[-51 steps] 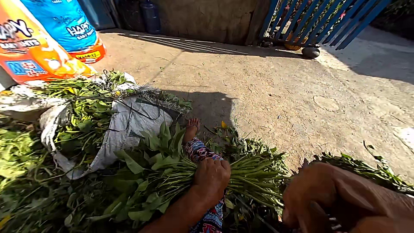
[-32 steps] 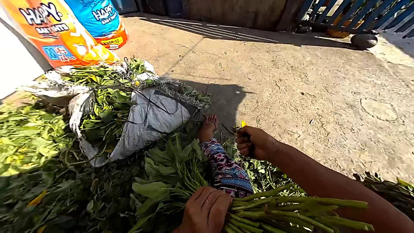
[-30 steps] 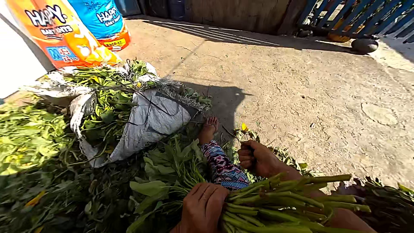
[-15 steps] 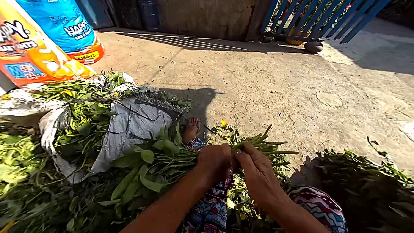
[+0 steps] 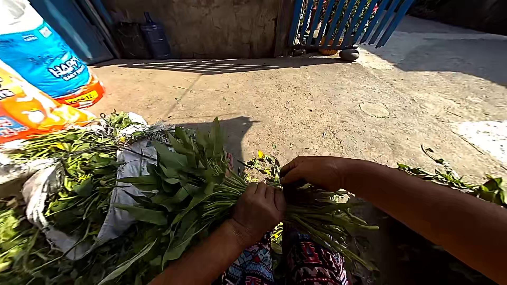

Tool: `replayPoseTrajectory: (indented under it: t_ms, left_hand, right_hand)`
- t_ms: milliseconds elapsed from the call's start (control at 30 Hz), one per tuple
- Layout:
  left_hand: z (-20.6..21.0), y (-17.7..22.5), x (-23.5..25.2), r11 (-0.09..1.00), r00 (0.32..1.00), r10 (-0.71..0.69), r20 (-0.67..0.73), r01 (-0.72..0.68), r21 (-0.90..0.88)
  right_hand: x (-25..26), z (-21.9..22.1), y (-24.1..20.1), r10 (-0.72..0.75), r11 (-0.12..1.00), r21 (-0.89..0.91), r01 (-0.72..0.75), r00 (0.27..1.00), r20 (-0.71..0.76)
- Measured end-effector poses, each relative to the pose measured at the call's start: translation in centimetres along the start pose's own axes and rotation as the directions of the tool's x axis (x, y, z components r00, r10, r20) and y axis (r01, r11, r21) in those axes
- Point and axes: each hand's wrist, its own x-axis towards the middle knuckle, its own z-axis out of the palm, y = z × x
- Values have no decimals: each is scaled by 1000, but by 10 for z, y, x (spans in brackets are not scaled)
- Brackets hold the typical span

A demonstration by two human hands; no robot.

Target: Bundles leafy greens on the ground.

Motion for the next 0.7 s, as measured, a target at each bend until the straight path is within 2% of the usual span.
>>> replayPoseTrajectory:
  t_ms: [67,133,200,267,300,367,400,467,533,700]
  left_hand:
    - [24,7,-14,999,996,13,-85,-17,-47]
    - [49,21,-32,996,997,-6,-82,-1,-93]
    - [52,37,-43,991,999,-38,17,40,-128]
    - [25,42,-41,972,966,-30,257,89,-220]
    - [5,39,-35,949,909,-7,416,137,-284]
    - [-28,29,-14,899,722,50,690,269,-347]
    - [-38,24,-2,882,636,78,767,315,-351]
    - [-43,18,18,885,544,112,831,325,-333]
    - [-40,19,30,912,557,130,820,257,-319]
    - [-37,23,56,971,688,111,717,80,-227]
  right_hand:
    - [0,10,43,-33,980,193,39,999,-31]
    - [5,32,85,-63,937,331,108,988,-143]
    - [4,54,111,-115,911,355,209,957,-268]
    - [-3,72,124,-241,902,252,351,893,-379]
    - [-5,81,130,-310,897,169,409,853,-421]
    - [-8,97,140,-415,874,22,486,768,-488]
    - [-7,102,144,-462,854,-38,519,724,-512]
    - [-6,109,150,-534,814,-126,568,645,-546]
    - [-7,108,153,-576,782,-161,603,599,-557]
    - [-10,107,154,-600,754,-152,639,575,-556]
